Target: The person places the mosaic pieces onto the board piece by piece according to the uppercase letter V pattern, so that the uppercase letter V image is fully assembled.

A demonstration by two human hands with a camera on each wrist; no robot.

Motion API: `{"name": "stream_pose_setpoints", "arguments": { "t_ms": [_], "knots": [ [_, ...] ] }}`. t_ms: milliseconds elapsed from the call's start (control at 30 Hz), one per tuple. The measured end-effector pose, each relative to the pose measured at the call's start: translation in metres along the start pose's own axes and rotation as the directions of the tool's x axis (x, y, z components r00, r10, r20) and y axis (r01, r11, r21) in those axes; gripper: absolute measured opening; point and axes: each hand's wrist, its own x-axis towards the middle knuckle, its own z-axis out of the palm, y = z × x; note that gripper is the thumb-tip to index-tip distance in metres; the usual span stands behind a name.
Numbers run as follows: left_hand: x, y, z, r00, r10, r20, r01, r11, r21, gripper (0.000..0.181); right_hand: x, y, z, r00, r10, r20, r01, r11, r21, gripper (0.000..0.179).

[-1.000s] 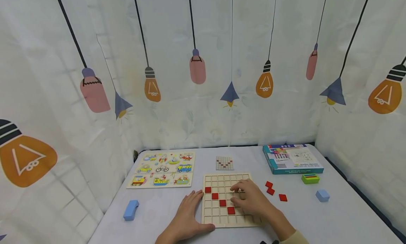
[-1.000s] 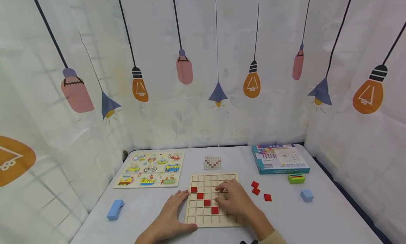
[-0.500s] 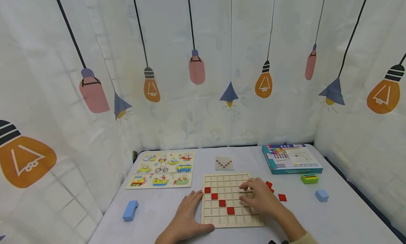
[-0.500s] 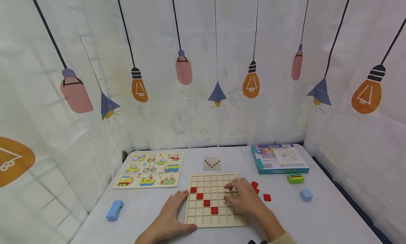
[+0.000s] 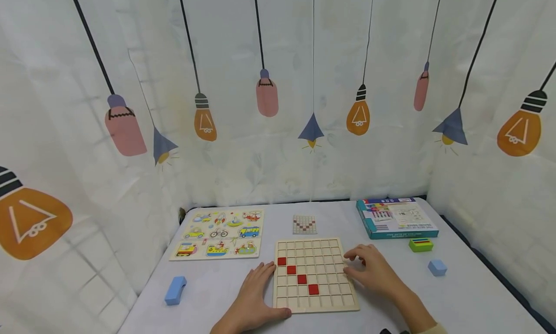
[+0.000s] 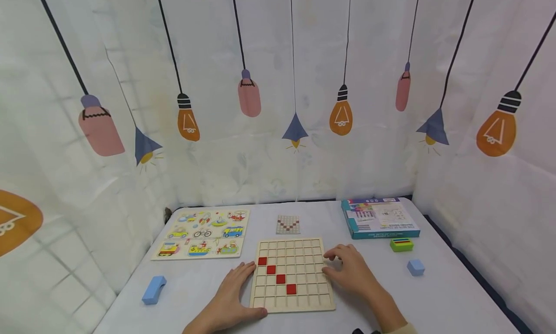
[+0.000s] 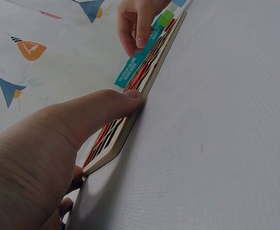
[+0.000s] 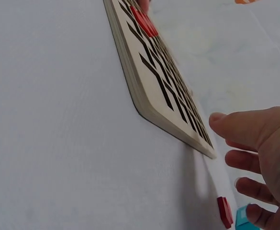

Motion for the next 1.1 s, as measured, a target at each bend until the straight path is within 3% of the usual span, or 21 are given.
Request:
{"name": "stream_pose_setpoints", "arguments": {
  "t_ms": [400,767,1100],
  "knots": [
    [0.001,-0.002,0.001,1.000,-0.004,0.006,0.004,1.000,0.009,0.125,-0.007,0.023,-0.016,0.999,0.041,-0.032,-0.043,0.997,-0.058,0.033],
    [0.001,-0.002,0.001,1.000,0.000,0.001,0.000,1.000,0.004,0.126,-0.012,0.036,-0.027,0.990,0.139,0.004,-0.139,0.990,-0.005,0.029],
    [0.001,-0.002,0.000,1.000,0.001,-0.003,-0.001,1.000,0.003,0.125,-0.011,0.044,-0.028,0.988,0.149,-0.038,-0.151,0.986,-0.068,0.033]
  ]
}}
